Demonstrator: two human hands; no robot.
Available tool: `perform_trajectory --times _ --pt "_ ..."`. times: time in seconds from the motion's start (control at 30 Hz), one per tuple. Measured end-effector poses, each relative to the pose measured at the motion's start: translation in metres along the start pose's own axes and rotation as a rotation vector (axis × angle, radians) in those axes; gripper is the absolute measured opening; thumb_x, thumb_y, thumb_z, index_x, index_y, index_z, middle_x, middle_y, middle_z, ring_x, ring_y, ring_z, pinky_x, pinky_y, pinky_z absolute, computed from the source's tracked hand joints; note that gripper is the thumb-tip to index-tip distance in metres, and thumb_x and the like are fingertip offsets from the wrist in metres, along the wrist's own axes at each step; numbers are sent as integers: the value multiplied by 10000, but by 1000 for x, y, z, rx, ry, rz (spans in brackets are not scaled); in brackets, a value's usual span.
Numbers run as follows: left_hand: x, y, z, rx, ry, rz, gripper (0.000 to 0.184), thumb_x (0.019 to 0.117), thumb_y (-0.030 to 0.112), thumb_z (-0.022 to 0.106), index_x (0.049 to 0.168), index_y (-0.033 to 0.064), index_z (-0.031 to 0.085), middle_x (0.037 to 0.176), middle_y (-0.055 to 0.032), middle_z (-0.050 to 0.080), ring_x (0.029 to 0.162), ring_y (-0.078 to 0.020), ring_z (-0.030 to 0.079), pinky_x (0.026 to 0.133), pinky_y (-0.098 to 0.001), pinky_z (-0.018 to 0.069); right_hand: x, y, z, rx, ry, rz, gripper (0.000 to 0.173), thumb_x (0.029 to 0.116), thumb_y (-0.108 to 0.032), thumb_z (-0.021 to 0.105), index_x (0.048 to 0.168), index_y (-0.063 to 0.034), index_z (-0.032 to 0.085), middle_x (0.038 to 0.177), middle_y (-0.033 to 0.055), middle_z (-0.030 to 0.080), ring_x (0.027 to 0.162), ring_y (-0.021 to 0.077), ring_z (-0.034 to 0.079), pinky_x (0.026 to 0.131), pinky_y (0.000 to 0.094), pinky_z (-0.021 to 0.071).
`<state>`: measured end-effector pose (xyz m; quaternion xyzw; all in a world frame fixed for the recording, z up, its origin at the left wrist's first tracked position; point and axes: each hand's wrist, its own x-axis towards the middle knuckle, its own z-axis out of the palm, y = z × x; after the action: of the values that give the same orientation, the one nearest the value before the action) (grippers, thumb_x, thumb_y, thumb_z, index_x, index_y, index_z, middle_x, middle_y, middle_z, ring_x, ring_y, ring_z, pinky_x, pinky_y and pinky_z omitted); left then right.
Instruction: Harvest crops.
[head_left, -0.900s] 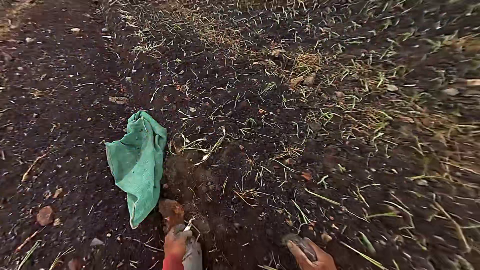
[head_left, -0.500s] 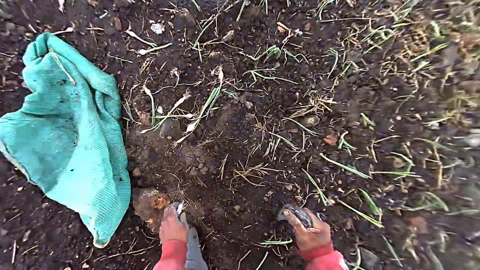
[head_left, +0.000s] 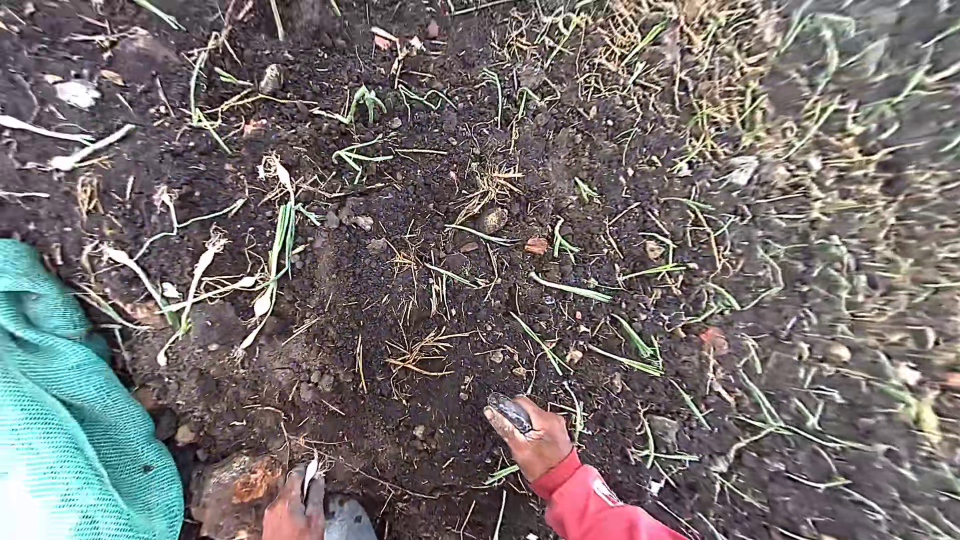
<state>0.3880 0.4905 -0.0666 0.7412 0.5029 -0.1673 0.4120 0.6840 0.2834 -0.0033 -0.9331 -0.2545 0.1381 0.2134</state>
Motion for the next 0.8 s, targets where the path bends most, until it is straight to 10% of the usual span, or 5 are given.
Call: perform_trajectory --times 0.13,0.3,0.5,0.67,0.8 --pt "1 49 -23 -183 49 337 321 960 121 583 1191 -71 695 1087 -244 734 1021 -391 726 942 -588 554 3 3 1 31 4 -15 608 877 -649 628 870 -48 719 654 63 673 572 153 658 534 406 545" --pt "40 77 11 -250 28 475 244 870 327 756 1023 146 812 990 -15 794 944 -151 758 898 -457 604 5 11 2 144 -46 -34 784 888 -813 467 933 -74 722 695 34 669 627 137 657 583 410 554" --pt "30 118 13 -188 17 357 417 766 513 844 857 113 767 765 -40 720 760 -187 695 774 -475 548 -14 -8 -62 670 118 -182 468 964 -629 569 873 -177 646 556 -83 458 429 47 437 410 258 420" --pt "40 167 7 -121 -69 438 265 896 348 762 1096 176 780 992 -5 771 947 -145 725 919 -451 568 14 -70 -171 919 311 -710 235 1060 -402 511 946 -241 638 602 -144 497 469 -1 455 425 193 422" --pt "55 217 6 -4 -73 475 161 869 259 821 1019 202 806 922 4 773 886 -146 722 869 -464 569 63 -48 -114 788 306 -504 326 1037 -398 531 970 -96 635 631 -25 537 471 96 490 422 318 454"
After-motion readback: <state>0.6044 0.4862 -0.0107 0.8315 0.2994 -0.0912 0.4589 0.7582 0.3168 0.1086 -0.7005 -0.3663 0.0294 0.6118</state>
